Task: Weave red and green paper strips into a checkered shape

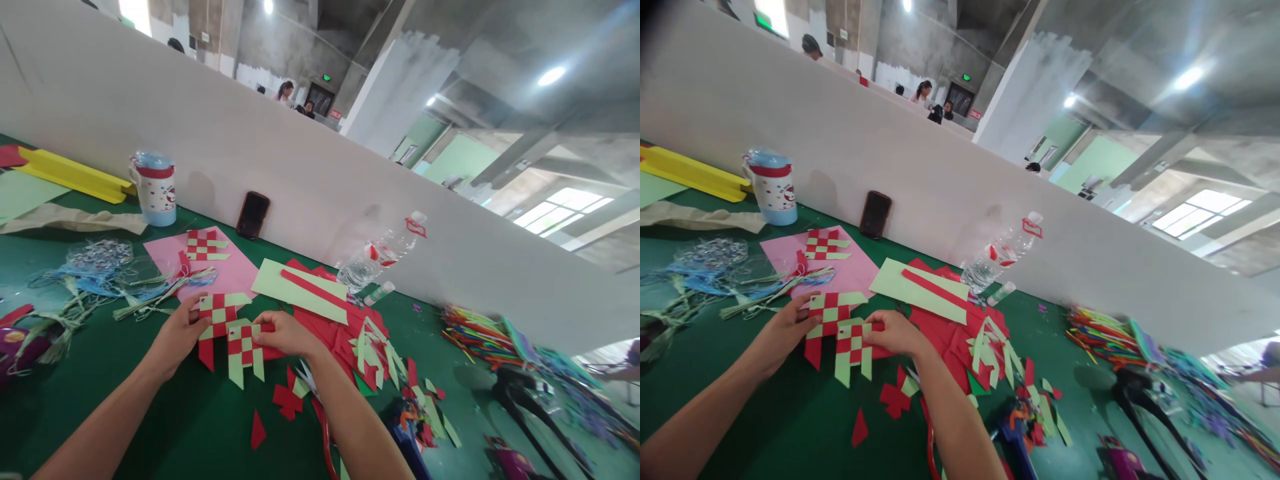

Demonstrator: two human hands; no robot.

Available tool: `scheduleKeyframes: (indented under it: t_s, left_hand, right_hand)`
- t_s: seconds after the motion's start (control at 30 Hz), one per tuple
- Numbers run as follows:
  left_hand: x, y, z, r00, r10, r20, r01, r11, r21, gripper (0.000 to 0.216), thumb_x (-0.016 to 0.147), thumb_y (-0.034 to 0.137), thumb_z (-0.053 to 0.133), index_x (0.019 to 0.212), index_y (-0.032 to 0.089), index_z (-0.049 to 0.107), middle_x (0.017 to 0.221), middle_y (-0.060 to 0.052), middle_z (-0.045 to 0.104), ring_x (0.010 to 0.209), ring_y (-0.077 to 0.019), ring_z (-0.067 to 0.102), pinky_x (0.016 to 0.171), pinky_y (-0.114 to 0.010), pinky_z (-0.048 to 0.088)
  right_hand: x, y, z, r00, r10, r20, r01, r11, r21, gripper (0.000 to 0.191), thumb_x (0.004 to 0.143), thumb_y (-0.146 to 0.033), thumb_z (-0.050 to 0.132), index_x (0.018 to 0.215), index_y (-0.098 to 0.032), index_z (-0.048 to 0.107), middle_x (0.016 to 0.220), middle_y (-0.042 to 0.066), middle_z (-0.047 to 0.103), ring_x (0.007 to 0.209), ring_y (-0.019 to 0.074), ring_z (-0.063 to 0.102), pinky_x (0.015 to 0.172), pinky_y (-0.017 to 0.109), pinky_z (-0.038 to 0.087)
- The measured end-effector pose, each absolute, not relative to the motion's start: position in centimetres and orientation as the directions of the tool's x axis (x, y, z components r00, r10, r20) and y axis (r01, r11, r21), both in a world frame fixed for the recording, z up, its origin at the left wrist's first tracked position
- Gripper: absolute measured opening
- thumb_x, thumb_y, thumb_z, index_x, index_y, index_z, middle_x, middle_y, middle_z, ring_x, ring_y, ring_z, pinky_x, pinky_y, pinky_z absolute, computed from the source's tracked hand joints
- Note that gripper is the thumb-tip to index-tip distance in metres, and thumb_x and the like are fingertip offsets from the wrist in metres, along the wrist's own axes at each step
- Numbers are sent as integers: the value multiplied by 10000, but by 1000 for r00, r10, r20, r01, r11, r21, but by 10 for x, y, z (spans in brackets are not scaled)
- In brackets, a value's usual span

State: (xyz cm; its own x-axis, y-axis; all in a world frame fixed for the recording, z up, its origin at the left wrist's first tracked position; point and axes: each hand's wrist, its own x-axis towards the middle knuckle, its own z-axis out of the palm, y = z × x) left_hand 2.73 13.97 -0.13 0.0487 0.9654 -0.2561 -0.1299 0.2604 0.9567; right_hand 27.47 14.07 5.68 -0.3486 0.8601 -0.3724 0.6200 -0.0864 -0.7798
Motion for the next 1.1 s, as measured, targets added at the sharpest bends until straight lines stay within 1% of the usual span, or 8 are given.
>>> scheduleKeyframes:
  t_s: [0.27,0.47,0.53,0.63,0.73,0.8,0.97,1.1]
  left_hand:
    - [25,144,-13,-36,978,-206,64,208,976,802,718,414,730,1465,213,518,1172,-111,786,1104,-322,742,877,-408,607]
    - [21,145,-14,-111,980,-166,138,181,974,767,737,394,697,1469,264,510,1202,-79,777,1170,-319,709,943,-408,569]
    - [21,146,-13,-126,980,-155,135,172,976,748,746,391,687,1462,267,511,1193,-72,776,1153,-312,713,932,-402,569]
    - [23,146,-12,-142,978,-152,96,166,981,745,732,397,693,1442,251,522,1180,-81,767,1166,-318,698,900,-395,577]
    - [25,144,-7,-138,976,-167,29,172,985,754,690,378,739,1407,255,540,1139,-77,766,1146,-321,702,869,-387,586]
    - [27,142,-3,-112,977,-179,-46,174,984,760,681,367,761,1397,257,530,1116,-70,769,1081,-305,729,839,-378,600]
    - [36,145,10,-72,973,-220,-252,195,948,727,669,345,812,1333,232,537,1078,-74,776,945,-274,766,767,-376,637]
    - [41,156,18,-83,965,-248,-367,202,908,683,668,268,820,1298,231,560,1071,-69,783,896,-251,772,710,-347,642]
  right_hand:
    - [276,138,61,-329,867,-374,695,-46,-718,202,854,-296,721,1041,-221,737,898,3,713,842,199,656,713,275,455]
    - [267,135,62,-345,860,-376,703,-29,-711,240,847,-303,726,1077,-235,742,1029,23,735,931,221,675,760,292,470]
    - [264,135,61,-349,862,-367,698,-22,-716,253,847,-311,726,1089,-239,743,1015,20,733,908,216,672,750,292,472]
    - [258,135,57,-342,874,-346,686,-20,-727,271,851,-304,715,1115,-242,740,925,7,721,823,200,658,708,286,472]
    - [255,138,54,-333,889,-315,665,-16,-747,265,845,-288,722,1106,-241,742,900,5,720,812,203,662,713,294,485]
    - [255,142,54,-347,892,-289,635,-3,-772,250,837,-292,743,1082,-243,745,937,9,734,860,216,682,751,304,506]
    - [261,160,64,-369,913,-176,521,46,-852,272,872,-348,732,1121,-240,719,1160,24,742,1085,239,687,926,334,528]
    - [260,177,66,-384,911,-151,477,57,-877,334,907,-395,695,1188,-213,686,1147,45,749,1049,233,706,915,347,553]
